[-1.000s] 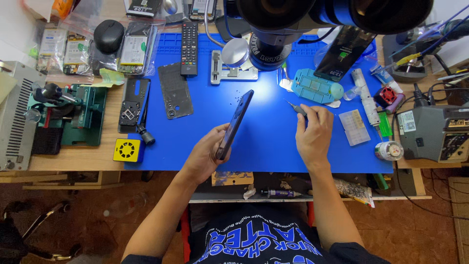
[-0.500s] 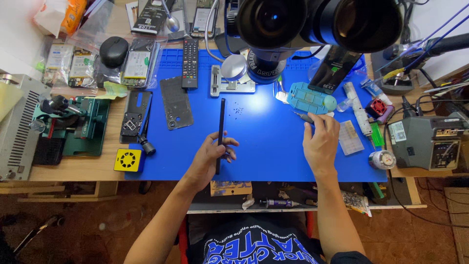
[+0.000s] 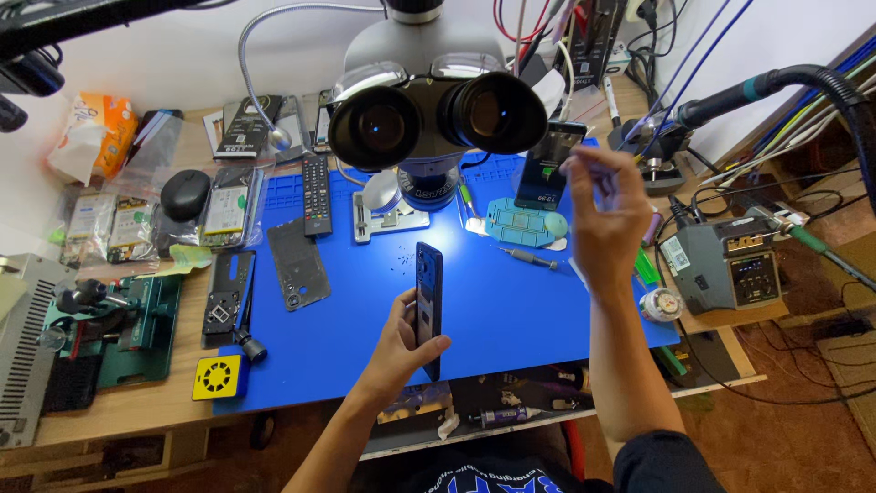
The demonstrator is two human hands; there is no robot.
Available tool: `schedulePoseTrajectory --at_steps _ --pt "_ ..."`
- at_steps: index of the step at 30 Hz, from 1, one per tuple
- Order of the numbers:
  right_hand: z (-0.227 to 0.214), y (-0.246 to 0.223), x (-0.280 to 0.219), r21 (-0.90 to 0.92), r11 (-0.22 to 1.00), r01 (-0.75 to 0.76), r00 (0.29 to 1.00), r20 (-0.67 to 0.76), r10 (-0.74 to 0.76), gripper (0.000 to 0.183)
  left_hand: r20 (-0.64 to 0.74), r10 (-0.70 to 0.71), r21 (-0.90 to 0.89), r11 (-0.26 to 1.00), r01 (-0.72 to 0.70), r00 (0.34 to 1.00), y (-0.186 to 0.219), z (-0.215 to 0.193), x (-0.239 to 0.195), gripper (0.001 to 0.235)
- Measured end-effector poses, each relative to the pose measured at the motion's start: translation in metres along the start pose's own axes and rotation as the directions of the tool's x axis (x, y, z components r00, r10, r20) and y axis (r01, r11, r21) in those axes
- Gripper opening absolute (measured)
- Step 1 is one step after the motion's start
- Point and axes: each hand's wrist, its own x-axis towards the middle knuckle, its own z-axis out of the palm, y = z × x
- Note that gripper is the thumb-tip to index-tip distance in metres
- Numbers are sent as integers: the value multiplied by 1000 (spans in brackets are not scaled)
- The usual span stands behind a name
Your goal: The person uses a screwdriver to remove screws from the back of a smartphone. They then lift the back cover, disconnect internal components, and remove the battery. Finally, they reassemble the phone by reconnecting components and replacing the back cover.
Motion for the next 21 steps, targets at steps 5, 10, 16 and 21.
schedulePoseTrajectory --at_steps 5,10,16,21 --pt "4 -57 88 -139 887 441 887 -83 -454 12 -16 -132 42 990 132 991 34 37 -1 89" --pt "21 -43 132 -429 788 441 889 93 -448 25 -1 -119 50 992 119 993 37 54 -3 90" --pt "38 -24 160 -602 667 439 808 -60 -586 36 -17 -149 41 988 149 989 42 61 -8 87" --pt "56 -18 178 -736 558 384 707 -154 -690 54 -26 -161 46 986 162 987 48 71 -6 91"
